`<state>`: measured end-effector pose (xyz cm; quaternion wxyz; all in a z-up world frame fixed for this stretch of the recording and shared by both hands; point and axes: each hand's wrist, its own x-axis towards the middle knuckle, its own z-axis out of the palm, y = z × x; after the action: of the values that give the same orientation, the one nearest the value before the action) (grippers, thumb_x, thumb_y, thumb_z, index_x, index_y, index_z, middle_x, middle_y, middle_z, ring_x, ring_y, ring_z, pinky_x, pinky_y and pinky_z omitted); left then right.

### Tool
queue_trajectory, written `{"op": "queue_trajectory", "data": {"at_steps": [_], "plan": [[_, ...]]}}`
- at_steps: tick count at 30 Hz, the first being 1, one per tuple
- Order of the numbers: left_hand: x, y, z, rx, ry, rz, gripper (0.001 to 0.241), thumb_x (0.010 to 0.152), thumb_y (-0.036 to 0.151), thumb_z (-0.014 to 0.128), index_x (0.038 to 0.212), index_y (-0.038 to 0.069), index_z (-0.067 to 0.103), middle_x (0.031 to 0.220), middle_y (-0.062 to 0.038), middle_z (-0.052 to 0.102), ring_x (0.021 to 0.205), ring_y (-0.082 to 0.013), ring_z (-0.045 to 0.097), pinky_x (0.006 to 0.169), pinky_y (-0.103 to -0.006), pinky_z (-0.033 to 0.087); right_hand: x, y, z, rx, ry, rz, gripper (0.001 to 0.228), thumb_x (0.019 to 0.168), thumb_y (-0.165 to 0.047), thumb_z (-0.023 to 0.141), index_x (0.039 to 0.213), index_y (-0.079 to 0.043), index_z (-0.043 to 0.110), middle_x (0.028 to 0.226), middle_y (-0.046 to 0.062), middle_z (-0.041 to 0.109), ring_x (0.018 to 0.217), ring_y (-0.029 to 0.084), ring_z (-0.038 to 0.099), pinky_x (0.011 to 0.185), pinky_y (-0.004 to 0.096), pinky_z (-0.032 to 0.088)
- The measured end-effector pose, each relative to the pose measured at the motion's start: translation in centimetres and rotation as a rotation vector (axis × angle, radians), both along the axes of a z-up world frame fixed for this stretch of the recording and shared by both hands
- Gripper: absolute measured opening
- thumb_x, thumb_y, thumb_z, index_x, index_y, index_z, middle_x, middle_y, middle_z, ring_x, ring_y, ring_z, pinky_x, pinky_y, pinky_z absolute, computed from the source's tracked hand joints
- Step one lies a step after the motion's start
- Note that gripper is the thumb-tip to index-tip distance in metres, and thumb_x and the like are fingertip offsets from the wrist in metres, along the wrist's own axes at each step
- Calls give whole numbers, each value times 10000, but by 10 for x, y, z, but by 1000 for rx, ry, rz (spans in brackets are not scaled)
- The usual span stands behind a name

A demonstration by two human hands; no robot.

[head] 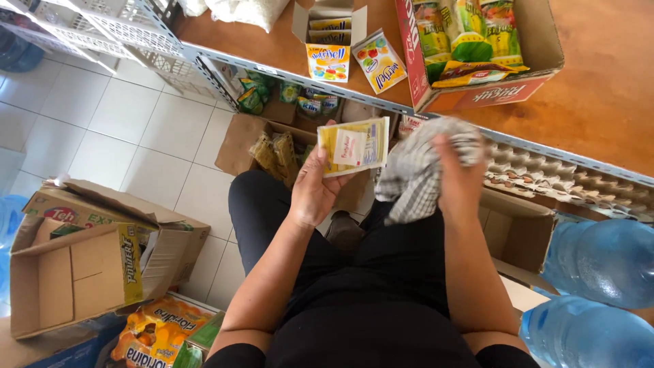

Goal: The person wipes grocery packets clean with a cloth, then places them into boxes, and wipes the boxes clean before placing them on a shelf.

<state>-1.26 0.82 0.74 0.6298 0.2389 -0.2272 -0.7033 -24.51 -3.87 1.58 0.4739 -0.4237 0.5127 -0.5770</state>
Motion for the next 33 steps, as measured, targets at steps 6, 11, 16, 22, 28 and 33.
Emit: {"op": "queue_trajectory", "data": {"at_steps": [6,11,16,22,28,33], "plan": [[-43,4,-35,-56,26,-41,612,1118,321,464,1648,60,303,1595,-136,462,1454,-243,474,1234,-402,367,50,28,9,-451,565,-1,459,1021,-156,634,1444,-18,518,1425,171,592,1323,311,571,1172,431,429],[-48,19,-63,17,38,59,554,1099,278,475,1595,61,358,1594,-104,455,1433,-208,483,1210,-384,373,82,41,8,-666,632,319,518,1004,-110,591,1502,-56,456,1588,220,455,1549,410,342,1286,546,179],[-39,24,-51,12,150,12,543,1141,321,473,1600,52,364,1547,-119,495,1399,-250,511,1205,-433,399,67,16,-58,-452,210,288,461,1095,-218,562,1516,-72,446,1512,159,518,1407,303,499,1214,434,386],[-23,23,-13,21,114,-28,574,1100,356,465,1606,108,355,1496,-124,551,1321,-290,593,1106,-495,500,35,-9,-60,322,-483,273,568,1046,-403,503,1485,-44,472,1375,169,638,1218,294,652,1042,412,535],[-17,18,-23,52,66,-31,568,1100,355,494,1587,78,398,1459,-136,576,1282,-303,620,1052,-505,542,33,9,-21,191,-712,540,609,981,-272,651,1493,-6,456,1355,190,650,1202,278,682,1024,408,568],[-13,17,-40,90,-65,24,559,1117,310,499,1579,4,419,1428,-163,593,1242,-317,624,972,-501,544,36,19,-17,230,-313,431,541,868,-67,783,1366,37,597,1260,183,694,1109,228,705,938,351,587]]}}
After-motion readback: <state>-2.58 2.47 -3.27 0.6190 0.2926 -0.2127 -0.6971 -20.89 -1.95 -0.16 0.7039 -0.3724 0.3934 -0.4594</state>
